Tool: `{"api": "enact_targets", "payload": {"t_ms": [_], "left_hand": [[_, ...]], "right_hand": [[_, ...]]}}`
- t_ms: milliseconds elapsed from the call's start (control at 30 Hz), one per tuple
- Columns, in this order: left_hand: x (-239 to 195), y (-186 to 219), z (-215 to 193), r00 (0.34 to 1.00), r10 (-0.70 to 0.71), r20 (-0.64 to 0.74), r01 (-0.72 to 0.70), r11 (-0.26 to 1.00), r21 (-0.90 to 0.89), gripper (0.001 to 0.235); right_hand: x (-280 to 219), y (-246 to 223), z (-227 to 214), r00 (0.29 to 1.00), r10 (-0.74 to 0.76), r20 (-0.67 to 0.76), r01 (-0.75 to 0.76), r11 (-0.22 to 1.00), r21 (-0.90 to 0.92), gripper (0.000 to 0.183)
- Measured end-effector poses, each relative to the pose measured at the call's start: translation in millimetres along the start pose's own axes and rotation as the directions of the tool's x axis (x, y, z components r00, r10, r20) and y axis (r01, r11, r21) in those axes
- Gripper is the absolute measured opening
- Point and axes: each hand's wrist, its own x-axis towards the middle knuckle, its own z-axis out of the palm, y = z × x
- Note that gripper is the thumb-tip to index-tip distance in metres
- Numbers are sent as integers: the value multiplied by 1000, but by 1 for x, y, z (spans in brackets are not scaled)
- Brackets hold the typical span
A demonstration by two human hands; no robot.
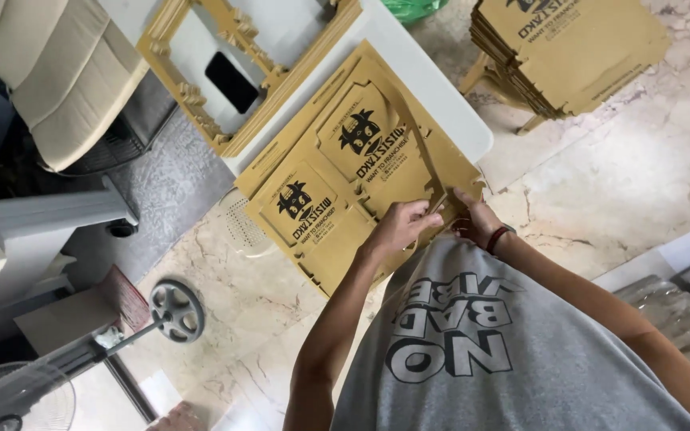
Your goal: Folding flat cardboard templates into boxes and stacking them in a factory setting.
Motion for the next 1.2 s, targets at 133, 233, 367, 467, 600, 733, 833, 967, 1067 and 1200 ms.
{"api": "enact_targets", "payload": {"t_ms": [133, 233, 367, 467, 600, 733, 833, 967, 1067, 1200], "left_hand": [[-35, 34, -17, 998, -12, -66, 8, 998, -60, 34], [-36, 1, -22, 991, 45, -124, -52, 997, -62, 38], [-36, -40, -14, 981, 65, -181, -95, 983, -159, 42], [-35, -36, -15, 973, 114, -199, -153, 969, -192, 41], [-25, -31, -6, 938, 235, -256, -261, 963, -70, 42], [-26, -28, 1, 922, 246, -300, -263, 965, -17, 42], [-5, -56, 11, 915, 259, -308, -258, 965, 45, 41], [31, -99, 44, 972, -143, -187, 157, 985, 66, 69], [74, -108, 74, 954, -155, -256, 159, 987, -6, 54], [116, -141, 119, 902, -50, -429, 159, 962, 224, 73]], "right_hand": [[6, -16, -2, 958, -282, -46, 206, 794, -572, 72], [42, -24, -20, 922, -387, 34, 343, 771, -537, 56], [24, -48, -32, 888, -445, 118, 442, 752, -490, 48], [4, -81, -37, 888, -439, 135, 435, 712, -551, 50], [-42, -124, -32, 875, -466, 129, 408, 569, -714, 52], [-28, -144, -94, 883, -454, 117, 422, 660, -622, 39], [-9, -164, -161, 853, -521, 26, 448, 706, -549, 31], [-59, -202, -218, 849, -526, -50, 474, 799, -371, 28], [-90, -231, -249, 759, -613, -219, 538, 780, -319, 22], [-94, -285, -242, 635, -737, -231, 701, 676, -228, 18]]}}
